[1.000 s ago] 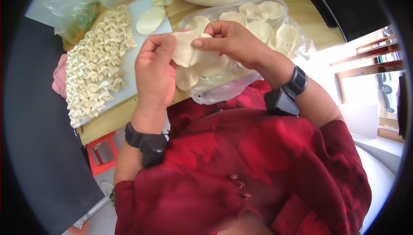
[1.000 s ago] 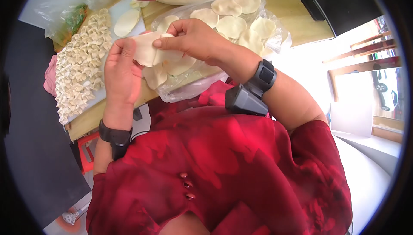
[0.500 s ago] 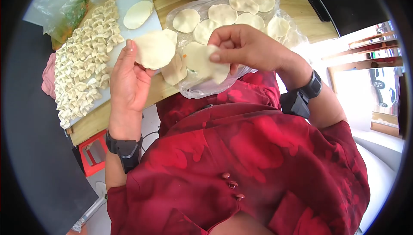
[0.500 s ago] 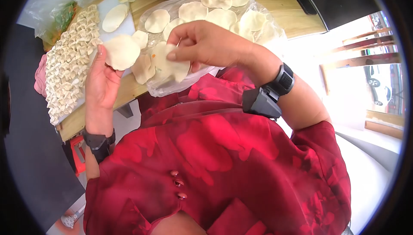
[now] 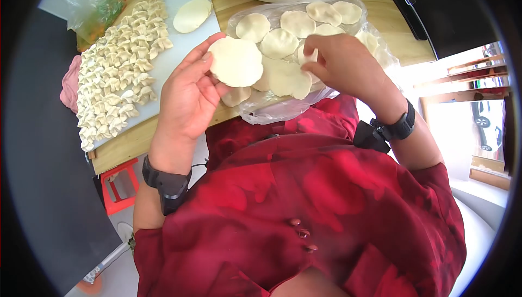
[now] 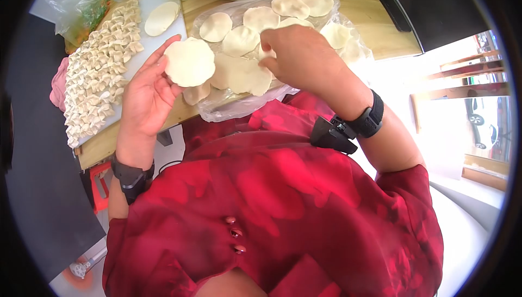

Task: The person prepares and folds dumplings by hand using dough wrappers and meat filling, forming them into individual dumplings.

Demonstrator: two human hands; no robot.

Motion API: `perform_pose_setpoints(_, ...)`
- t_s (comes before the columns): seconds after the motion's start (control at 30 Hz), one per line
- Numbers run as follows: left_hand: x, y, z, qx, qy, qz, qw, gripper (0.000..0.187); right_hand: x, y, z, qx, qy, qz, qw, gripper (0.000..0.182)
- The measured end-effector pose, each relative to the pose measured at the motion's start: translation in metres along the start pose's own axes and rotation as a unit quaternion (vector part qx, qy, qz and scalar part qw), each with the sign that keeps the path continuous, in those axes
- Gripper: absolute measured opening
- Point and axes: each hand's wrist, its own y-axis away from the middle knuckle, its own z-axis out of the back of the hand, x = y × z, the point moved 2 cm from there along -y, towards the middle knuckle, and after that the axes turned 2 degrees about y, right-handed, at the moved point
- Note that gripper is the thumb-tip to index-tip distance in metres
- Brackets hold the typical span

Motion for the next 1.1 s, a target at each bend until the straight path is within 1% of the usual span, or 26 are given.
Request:
perform_pose_setpoints(0.03,0.001,-0.001,-0.004,0.009,0.003,0.006,1.0,0.039,0.007,0.0,0.007,-0.081,0.053,0.026,0.995,0.014)
perform_pose_setpoints(0.07,0.001,-0.003,-0.006,0.009,0.002,0.005,1.0,0.039,0.015,-0.001,0.013,-0.097,-0.013,0.036,0.995,0.016)
perform_pose_setpoints(0.1,0.003,-0.004,-0.009,0.023,0.018,0.014,0.999,0.039,0.023,-0.005,0.01,-0.099,-0.013,0.037,0.994,0.016)
perform_pose_setpoints(0.13,0.004,-0.005,-0.012,0.037,0.034,0.025,0.998,0.039,0.031,-0.009,0.008,-0.097,-0.111,0.092,0.985,0.018)
perform_pose_setpoints(0.17,0.004,-0.005,-0.013,0.039,0.032,0.025,0.998,0.039,0.038,-0.011,0.006,-0.093,-0.207,0.146,0.963,0.02)
perform_pose_setpoints(0.2,0.003,-0.005,-0.015,0.059,0.022,0.036,0.997,0.041,0.04,-0.016,0.0,-0.096,-0.226,0.188,0.951,0.028)
perform_pose_setpoints(0.23,0.003,-0.005,-0.017,0.078,0.011,0.045,0.996,0.042,0.044,-0.019,-0.002,-0.098,-0.226,0.19,0.95,0.028)
perform_pose_setpoints(0.3,0.0,-0.005,-0.016,0.084,0.019,0.033,0.996,0.042,0.051,-0.024,-0.004,-0.143,-0.189,0.231,0.944,0.031)
perform_pose_setpoints(0.33,-0.001,-0.005,-0.016,0.09,0.029,0.024,0.995,0.042,0.053,-0.024,-0.003,-0.132,-0.164,0.233,0.949,0.033)
perform_pose_setpoints(0.37,-0.002,-0.004,-0.016,0.087,0.029,0.022,0.996,0.042,0.053,-0.024,-0.003,-0.131,-0.166,0.235,0.949,0.033)
perform_pose_setpoints(0.43,-0.004,-0.003,-0.015,0.039,-0.011,0.02,0.999,0.042,0.052,-0.023,-0.004,-0.141,-0.192,0.249,0.939,0.028)
perform_pose_setpoints(0.47,-0.004,-0.003,-0.014,0.039,-0.012,0.02,0.999,0.042,0.052,-0.023,-0.004,-0.141,-0.193,0.249,0.939,0.028)
perform_pose_setpoints(0.53,-0.004,-0.004,-0.012,0.048,0.005,0.02,0.999,0.043,0.048,-0.025,-0.005,-0.079,-0.289,0.159,0.941,0.018)
perform_pose_setpoints(0.57,-0.003,-0.005,-0.011,0.049,0.005,0.02,0.999,0.043,0.047,-0.026,-0.006,-0.08,-0.289,0.158,0.941,0.018)
perform_pose_setpoints(0.63,-0.001,-0.007,-0.009,0.07,0.018,0.017,0.997,0.044,0.041,-0.028,-0.008,-0.078,-0.336,0.119,0.931,0.013)
perform_pose_setpoints(0.67,-0.001,-0.007,-0.009,0.07,0.018,0.016,0.997,0.044,0.041,-0.028,-0.007,-0.079,-0.335,0.121,0.931,0.013)
perform_pose_setpoints(0.73,0.001,-0.006,-0.011,0.039,0.024,0.01,0.999,0.041,0.041,-0.025,-0.007,-0.076,-0.359,0.095,0.925,0.013)
perform_pose_setpoints(0.77,0.002,-0.007,-0.011,0.038,0.025,0.007,0.999,0.041,0.041,-0.025,-0.008,-0.075,-0.359,0.097,0.925,0.013)
perform_pose_setpoints(0.83,0.006,-0.009,-0.011,0.022,0.016,0.008,1.0,0.04,0.039,-0.025,-0.008,-0.076,-0.367,0.062,0.925,0.013)
perform_pose_setpoints(0.87,0.006,-0.009,-0.012,0.022,0.016,0.007,1.0,0.04,0.037,-0.026,-0.008,-0.076,-0.366,0.064,0.925,0.013)
perform_pose_setpoints(0.93,0.007,-0.009,-0.011,0.003,0.051,0.018,0.999,0.039,0.031,-0.027,-0.013,-0.015,-0.421,0.039,0.906,0.017)
perform_pose_setpoints(0.97,0.008,-0.009,-0.008,0.001,0.051,0.017,0.999,0.039,0.03,-0.027,-0.016,-0.013,-0.421,0.04,0.906,0.017)
perform_pose_setpoints(1.03,0.012,-0.01,-0.003,0.025,0.108,0.105,0.988,0.042,0.028,-0.028,-0.02,-0.04,-0.473,0.066,0.878,0.016)
perform_pose_setpoints(1.07,0.012,-0.009,-0.004,0.024,0.107,0.103,0.989,0.042,0.028,-0.028,-0.02,-0.039,-0.473,0.068,0.877,0.016)
perform_pose_setpoints(1.1,0.014,-0.007,-0.011,0.04,0.113,0.122,0.985,0.045,0.029,-0.027,-0.02,-0.033,-0.481,0.076,0.873,0.015)
